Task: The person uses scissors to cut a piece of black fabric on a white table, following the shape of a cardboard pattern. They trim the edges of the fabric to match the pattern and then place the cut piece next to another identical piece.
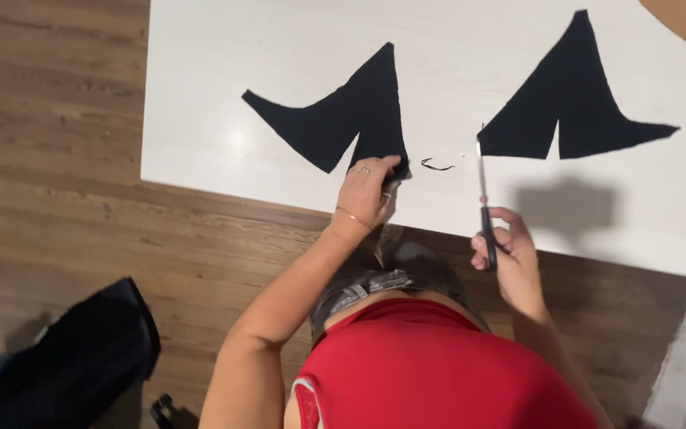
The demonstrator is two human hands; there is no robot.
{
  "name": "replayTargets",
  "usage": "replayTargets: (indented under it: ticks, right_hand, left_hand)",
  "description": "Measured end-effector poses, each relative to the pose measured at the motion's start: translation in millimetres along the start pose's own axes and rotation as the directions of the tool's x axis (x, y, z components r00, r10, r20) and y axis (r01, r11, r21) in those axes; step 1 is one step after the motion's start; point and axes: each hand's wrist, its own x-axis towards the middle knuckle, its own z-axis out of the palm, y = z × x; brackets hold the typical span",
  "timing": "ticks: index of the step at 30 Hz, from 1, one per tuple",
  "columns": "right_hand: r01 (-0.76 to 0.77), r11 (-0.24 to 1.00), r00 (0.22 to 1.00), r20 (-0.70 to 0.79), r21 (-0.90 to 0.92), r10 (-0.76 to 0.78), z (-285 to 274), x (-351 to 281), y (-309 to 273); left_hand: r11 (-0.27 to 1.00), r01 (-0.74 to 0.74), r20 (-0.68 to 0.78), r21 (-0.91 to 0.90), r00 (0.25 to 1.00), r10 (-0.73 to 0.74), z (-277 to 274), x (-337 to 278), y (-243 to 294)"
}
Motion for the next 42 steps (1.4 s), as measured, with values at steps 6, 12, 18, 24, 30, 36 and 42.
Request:
replayTargets:
  ticks: [6,12,18,24,30,36,42]
  right_hand:
    - [-0.121,0.990,0.990,0.086,0.074,0.115,17,-25,16]
    - [-0.155,0.916,0.988,0.065,0.370,0.141,64,-27,37]
    - [-0.095,0.947,0.995,0.018,0.308,0.094,106,-7,11]
    - [-0.082,0.967,0.996,-0.027,0.240,0.091,111,-1,2]
    - [-0.090,0.968,0.996,-0.008,0.234,0.094,114,5,-2]
    - [-0.112,0.978,0.993,-0.012,0.175,0.116,110,8,0]
    - [-0.136,0.976,0.990,-0.017,0.172,0.141,102,5,13]
  left_hand:
    - [0.993,-0.116,0.121,-0.010,0.986,0.116,-33,8,9]
    - [0.981,-0.151,0.112,-0.126,0.980,0.165,-36,1,6]
    - [0.969,-0.191,0.090,-0.158,0.974,0.207,-58,11,11]
    - [0.951,-0.225,0.037,-0.214,0.971,0.238,-59,8,7]
    - [0.948,-0.220,0.001,-0.231,0.974,0.226,-64,11,13]
    - [0.946,-0.227,-0.008,-0.230,0.973,0.231,-66,13,13]
    - [0.945,-0.227,-0.002,-0.235,0.973,0.233,-69,16,15]
